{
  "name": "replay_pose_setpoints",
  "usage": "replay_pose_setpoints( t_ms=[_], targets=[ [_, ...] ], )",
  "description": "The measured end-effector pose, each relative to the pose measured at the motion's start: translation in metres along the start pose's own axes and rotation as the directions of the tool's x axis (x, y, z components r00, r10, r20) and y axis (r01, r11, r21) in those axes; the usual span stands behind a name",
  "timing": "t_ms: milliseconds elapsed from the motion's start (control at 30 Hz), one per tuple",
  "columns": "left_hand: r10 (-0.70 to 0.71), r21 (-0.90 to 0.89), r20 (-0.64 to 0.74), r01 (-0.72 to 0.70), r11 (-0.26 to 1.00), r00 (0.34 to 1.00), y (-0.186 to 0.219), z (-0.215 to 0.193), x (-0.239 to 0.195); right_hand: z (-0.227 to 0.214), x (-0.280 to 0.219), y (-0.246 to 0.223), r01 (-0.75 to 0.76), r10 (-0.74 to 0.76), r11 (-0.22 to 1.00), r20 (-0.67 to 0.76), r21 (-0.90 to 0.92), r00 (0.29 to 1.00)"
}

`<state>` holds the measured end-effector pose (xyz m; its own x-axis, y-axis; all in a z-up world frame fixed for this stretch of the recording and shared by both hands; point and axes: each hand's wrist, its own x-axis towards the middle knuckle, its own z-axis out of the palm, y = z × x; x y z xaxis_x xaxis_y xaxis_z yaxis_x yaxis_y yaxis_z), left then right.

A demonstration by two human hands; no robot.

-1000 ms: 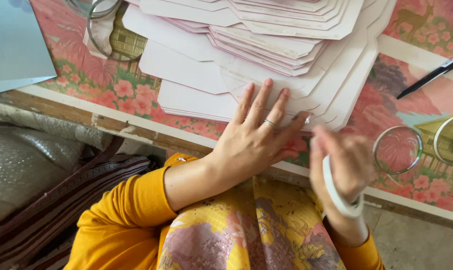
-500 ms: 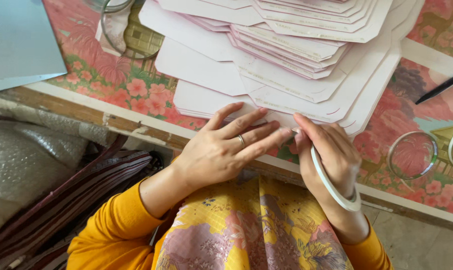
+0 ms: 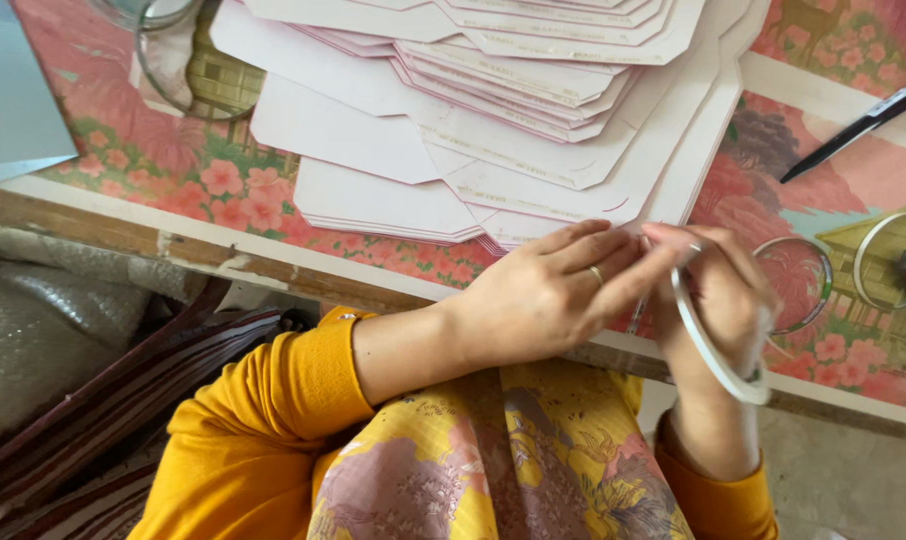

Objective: The person sits at a table and repeatedly applies strips of white tape to the edges of a stack of pink paper cutouts. They use their hands to smooth the tape down and tear it from the roll, working through the stack one piece at a time.

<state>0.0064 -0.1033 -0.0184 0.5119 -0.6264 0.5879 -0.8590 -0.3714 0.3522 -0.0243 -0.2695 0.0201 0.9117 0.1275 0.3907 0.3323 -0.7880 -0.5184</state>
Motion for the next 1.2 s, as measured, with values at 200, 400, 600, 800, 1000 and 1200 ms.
replay_pose_setpoints(
  t_ms=[200, 400, 600, 800, 1000, 1200],
  targets=[
    [-0.049, 0.405, 0.035, 0.03, 0.914, 0.998, -0.028, -0.066, 0.006, 0.006, -0.006, 0.007, 0.07, -0.118, 0.983, -0.3, -0.168, 0.947],
    [-0.062, 0.489, 0.081, 0.015, 0.872, 0.995, -0.07, -0.069, 0.002, 0.006, 0.014, -0.005, 0.214, -0.214, 0.976, -0.023, -0.03, 0.976],
    [-0.18, 0.256, 0.061, 0.159, 0.954, 0.982, -0.013, -0.023, -0.012, 0.005, -0.007, 0.002, 0.114, -0.126, 0.984, -0.087, -0.135, 0.988],
    [-0.238, 0.389, 0.211, 0.142, 0.91, 0.948, -0.006, -0.011, -0.009, 0.012, -0.013, -0.037, 0.226, -0.221, 0.973, -0.087, 0.042, 0.971],
    [-0.221, 0.005, -0.033, 0.221, 0.975, 0.975, -0.026, -0.081, -0.054, 0.03, 0.012, -0.047, 0.012, -0.026, 0.988, 0.091, 0.152, 0.996],
    [-0.131, 0.185, 0.141, 0.103, 0.977, 0.981, -0.028, -0.079, -0.054, 0.037, 0.019, -0.045, 0.133, -0.148, 0.984, 0.128, 0.122, 0.981]
  ],
)
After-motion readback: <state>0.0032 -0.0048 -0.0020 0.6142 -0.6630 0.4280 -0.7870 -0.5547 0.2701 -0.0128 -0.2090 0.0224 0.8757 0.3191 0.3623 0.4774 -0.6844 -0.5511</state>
